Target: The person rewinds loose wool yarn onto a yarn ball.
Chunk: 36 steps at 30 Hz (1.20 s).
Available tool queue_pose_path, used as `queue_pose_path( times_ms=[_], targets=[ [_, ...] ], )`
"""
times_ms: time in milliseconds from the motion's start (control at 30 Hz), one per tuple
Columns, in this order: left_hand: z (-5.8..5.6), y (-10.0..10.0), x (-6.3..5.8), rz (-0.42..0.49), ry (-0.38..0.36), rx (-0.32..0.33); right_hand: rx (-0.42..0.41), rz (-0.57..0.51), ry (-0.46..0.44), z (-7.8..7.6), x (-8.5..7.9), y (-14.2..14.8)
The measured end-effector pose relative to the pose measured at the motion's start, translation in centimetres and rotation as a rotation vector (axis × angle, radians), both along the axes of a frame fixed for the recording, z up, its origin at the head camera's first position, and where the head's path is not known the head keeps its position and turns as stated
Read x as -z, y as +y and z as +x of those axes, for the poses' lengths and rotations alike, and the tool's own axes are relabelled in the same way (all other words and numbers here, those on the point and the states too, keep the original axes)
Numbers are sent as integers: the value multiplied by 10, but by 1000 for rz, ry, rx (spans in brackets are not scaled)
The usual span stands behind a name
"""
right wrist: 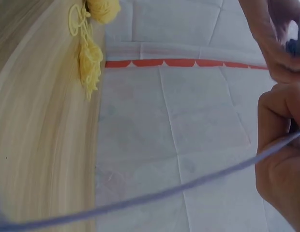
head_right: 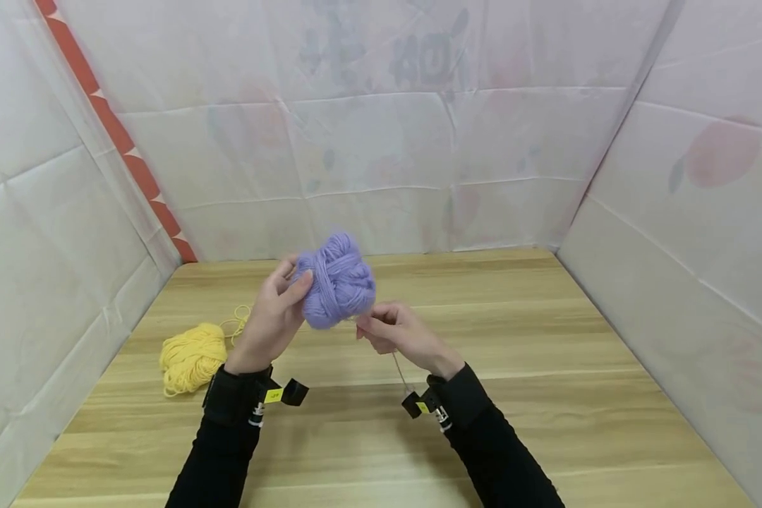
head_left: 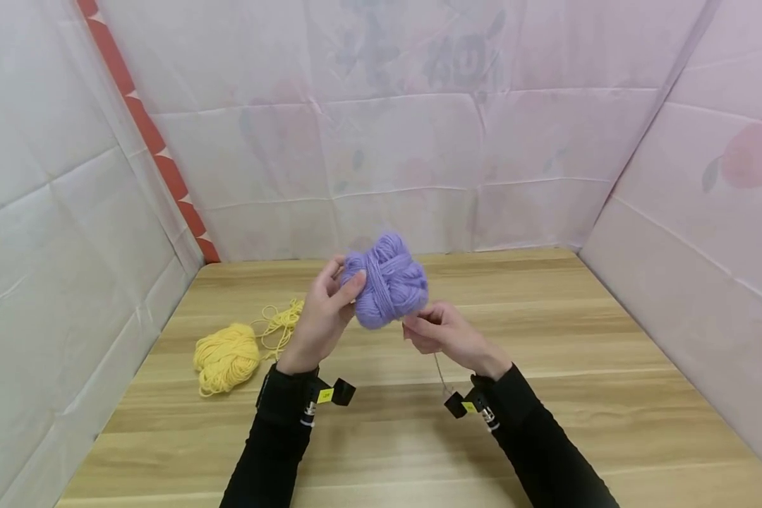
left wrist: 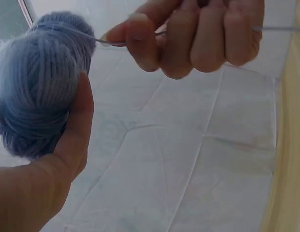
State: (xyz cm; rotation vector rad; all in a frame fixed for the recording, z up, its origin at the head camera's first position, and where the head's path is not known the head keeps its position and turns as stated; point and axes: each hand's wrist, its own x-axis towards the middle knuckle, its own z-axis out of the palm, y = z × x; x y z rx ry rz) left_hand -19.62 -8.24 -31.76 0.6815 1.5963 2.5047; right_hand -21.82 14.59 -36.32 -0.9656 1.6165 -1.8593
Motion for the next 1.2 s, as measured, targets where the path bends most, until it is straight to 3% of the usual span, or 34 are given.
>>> queue_pose_path(
  times_ms=[67,167,333,500,733,867,933,1033,1200],
  targets=[
    [1,-2,0,-25,-5,79,1,-6,-11,-3,0,4],
    [2,-4,0,-135,-5,175,34,-6,-53,-5,-2,12],
    [1,-3,2,-445,32,210,133,7,-81,-8,-9,23],
    [-4,3,7,-717,90,88,214,-16,-66,-7,-17,27],
    [-10,10,14,-901,82,-234,249,16,-11,5,-27,20],
    [-12,10,15,-874,65,-423,230,46,67,13,-31,14],
    [-13,9,16,-797,41,-465,234,88,127,17,-32,11],
    [-14,7,16,-616,-4,-462,229,163,225,20,-32,8],
    [-14,3,14,-290,-78,-365,174,255,315,21,-29,4]
  ],
)
